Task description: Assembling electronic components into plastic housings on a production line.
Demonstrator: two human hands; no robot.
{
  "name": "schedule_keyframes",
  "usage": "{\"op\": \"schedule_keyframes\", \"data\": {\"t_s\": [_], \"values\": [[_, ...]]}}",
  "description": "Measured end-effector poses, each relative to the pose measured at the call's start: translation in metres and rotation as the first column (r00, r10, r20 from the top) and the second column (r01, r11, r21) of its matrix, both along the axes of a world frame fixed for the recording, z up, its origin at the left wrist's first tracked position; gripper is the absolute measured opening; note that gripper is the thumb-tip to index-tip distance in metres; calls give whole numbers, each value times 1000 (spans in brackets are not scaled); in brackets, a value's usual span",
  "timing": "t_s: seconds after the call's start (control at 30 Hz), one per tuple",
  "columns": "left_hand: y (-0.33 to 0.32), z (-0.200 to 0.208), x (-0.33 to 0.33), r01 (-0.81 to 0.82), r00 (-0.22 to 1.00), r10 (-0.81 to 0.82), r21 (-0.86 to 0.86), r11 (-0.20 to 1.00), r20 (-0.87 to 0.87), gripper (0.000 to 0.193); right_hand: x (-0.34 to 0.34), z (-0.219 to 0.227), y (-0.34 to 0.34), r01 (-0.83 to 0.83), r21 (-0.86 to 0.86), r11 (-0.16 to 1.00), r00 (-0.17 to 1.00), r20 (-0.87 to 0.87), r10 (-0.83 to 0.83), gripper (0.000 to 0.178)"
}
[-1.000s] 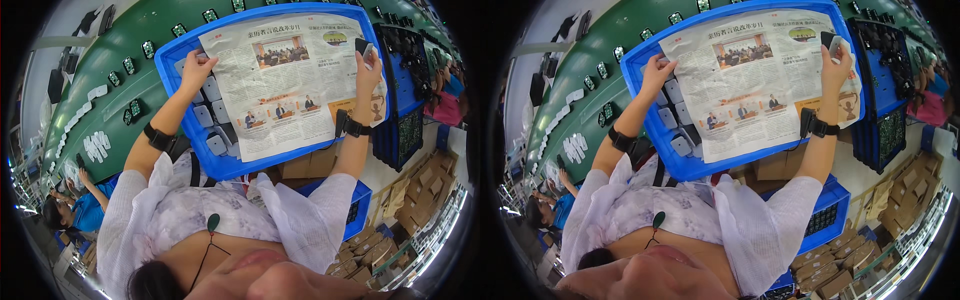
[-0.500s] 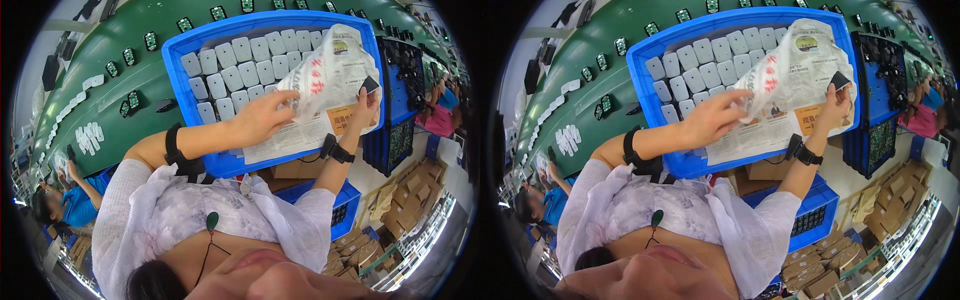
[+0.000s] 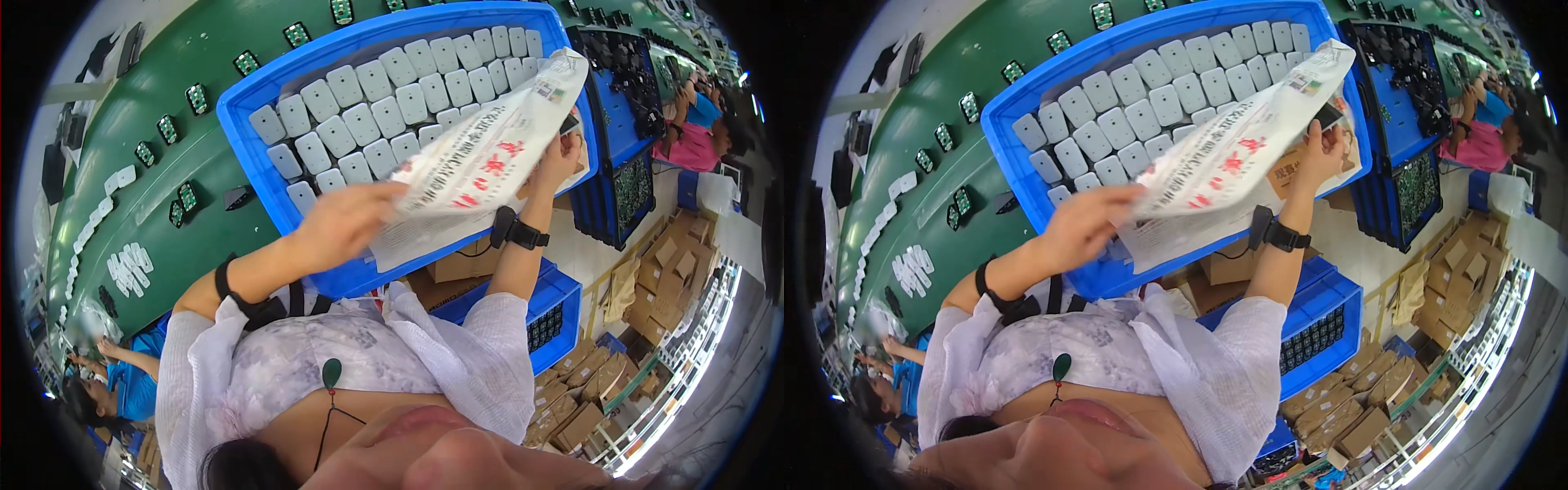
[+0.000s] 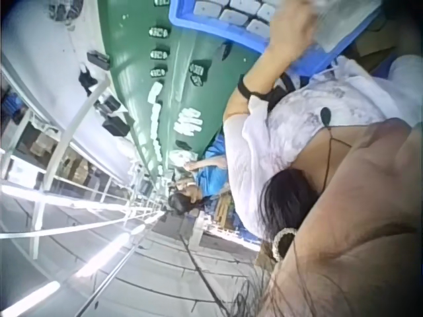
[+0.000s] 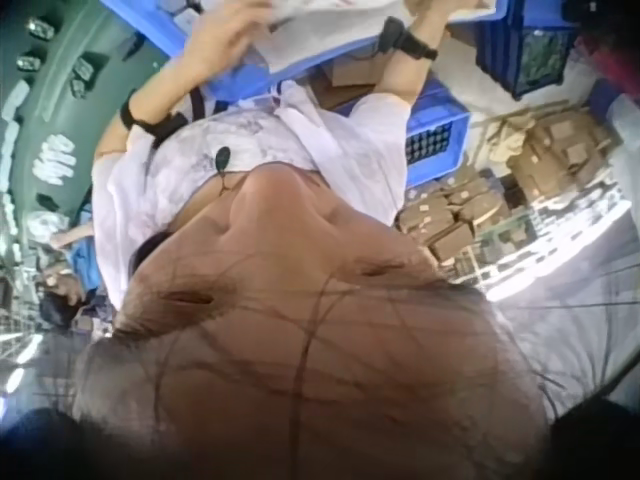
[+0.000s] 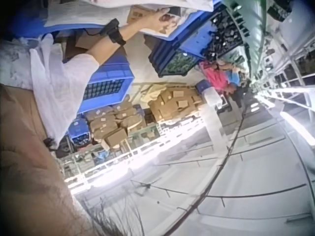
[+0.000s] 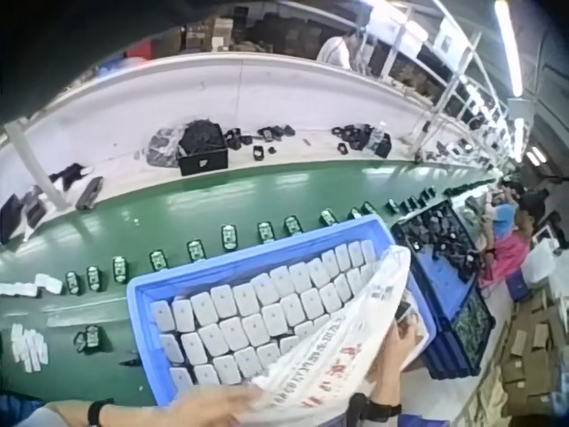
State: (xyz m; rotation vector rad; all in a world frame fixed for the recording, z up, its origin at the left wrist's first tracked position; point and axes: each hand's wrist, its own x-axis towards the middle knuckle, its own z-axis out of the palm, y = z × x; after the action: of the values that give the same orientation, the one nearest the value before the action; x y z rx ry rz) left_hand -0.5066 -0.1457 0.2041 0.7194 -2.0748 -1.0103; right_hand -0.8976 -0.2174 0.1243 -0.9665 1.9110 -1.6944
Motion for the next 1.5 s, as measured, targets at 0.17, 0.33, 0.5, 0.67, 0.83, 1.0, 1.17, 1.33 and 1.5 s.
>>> {"op": "schedule_keyframes", "data": {"t_s": [0.17, 0.33, 0.5, 0.67, 0.83, 1.0, 1.17, 1.33, 1.5], "values": [[-14, -30, 38, -519, 854, 467, 320, 793, 227, 15, 20, 13, -4, 30, 137, 990, 995, -95, -17, 55], [-38, -52, 51, -659, 735, 625, 494, 567, 262, 19, 15, -6, -16, -42, 111, 993, 999, -20, 45, 55], [-49, -50, 60, -743, 669, 630, 344, 574, 394, 22, 12, -7, -35, -77, 116, 990, 997, -18, 80, 54], [-57, -46, 63, -750, 476, 517, 21, 662, 711, 36, -8, -26, -70, -115, 84, 990, 984, -128, 125, 53], [-53, -64, 63, -705, 613, 581, 38, 708, 536, 43, -9, -23, -102, -64, 155, 986, 889, -440, 127, 51], [-72, -85, 62, -656, 712, 403, 339, 674, 575, 49, -15, -19, -127, -90, 204, 975, 555, -802, 219, 48], [-83, -100, 65, -662, 747, 611, 211, 719, 264, 55, -43, -7, -162, -158, 292, 943, 409, -850, 331, 49], [-65, -85, 76, -668, 741, 629, 343, 660, 235, 62, -21, 4, -177, 108, 397, 912, 455, -835, 310, 55], [-60, -81, 70, -655, 756, 609, 291, 697, 240, 59, 5, 3, -186, 322, 471, 821, 679, -720, 147, 83]]}}
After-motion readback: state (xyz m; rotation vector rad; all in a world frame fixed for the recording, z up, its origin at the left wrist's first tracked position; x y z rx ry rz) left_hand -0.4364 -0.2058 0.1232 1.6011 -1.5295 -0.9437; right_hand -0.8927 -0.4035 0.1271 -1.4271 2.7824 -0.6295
